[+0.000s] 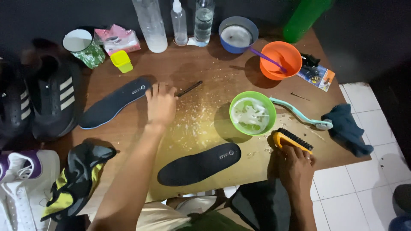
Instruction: The person cleans two black shoe insoles on a wooden table using a yellow brush and soapy water, then wipes them with a cloth. They also remove white shoelaces from a white sneaker, wash the laces in soapy water, and brush them on the table.
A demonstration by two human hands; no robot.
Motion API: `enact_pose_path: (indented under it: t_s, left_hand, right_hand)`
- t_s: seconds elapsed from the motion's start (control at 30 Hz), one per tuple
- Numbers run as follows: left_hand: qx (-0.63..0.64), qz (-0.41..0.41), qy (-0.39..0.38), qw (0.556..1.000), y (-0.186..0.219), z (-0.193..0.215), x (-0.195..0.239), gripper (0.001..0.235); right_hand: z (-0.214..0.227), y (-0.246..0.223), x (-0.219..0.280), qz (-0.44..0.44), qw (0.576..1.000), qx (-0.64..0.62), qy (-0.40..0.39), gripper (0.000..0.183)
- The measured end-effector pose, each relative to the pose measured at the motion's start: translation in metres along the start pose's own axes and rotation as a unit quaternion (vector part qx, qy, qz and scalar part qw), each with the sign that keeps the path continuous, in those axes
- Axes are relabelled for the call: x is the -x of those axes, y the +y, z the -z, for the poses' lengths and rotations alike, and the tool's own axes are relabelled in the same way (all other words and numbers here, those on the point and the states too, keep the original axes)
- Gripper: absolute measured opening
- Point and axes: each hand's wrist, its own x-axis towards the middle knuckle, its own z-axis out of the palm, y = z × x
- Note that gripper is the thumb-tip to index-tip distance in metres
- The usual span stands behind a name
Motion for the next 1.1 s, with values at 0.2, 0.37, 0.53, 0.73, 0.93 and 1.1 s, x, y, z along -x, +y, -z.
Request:
enact_pose_path:
  t_s: [0.2,0.37,0.53,0.73,0.93,1.1]
  left_hand:
    - [0.309,-0.041,-0.107,0.944,0.1,0.08,0.027,0.073]
    - [0.433,-0.018,-0.199,0.879,0.153,0.1,0.051,0.11]
    - [0.441,0.057,-0.169,0.88,0.182,0.098,0.053,0.114]
    - [0.515,0.091,-0.179,0.833,0.181,0.07,0.033,0.122]
    - [0.5,0.104,-0.163,0.844,0.18,0.074,0.026,0.124]
    - [0.481,0.09,-0.146,0.86,0.177,0.058,0.021,0.121]
  right_hand:
    - [-0.004,0.003,-0.013,-0.031,0.995,-0.099,0.014,0.025]
    - [0.052,-0.036,-0.041,0.029,0.949,-0.246,0.195,0.029]
    - [0.094,-0.085,-0.087,-0.021,0.898,-0.437,0.047,0.024]
    - [0.039,-0.086,-0.148,-0.048,0.948,-0.306,-0.07,0.023]
    - [0.019,-0.098,-0.152,-0.037,0.95,-0.296,-0.088,0.034]
    - [0.033,-0.112,-0.155,-0.052,0.943,-0.315,-0.088,0.029]
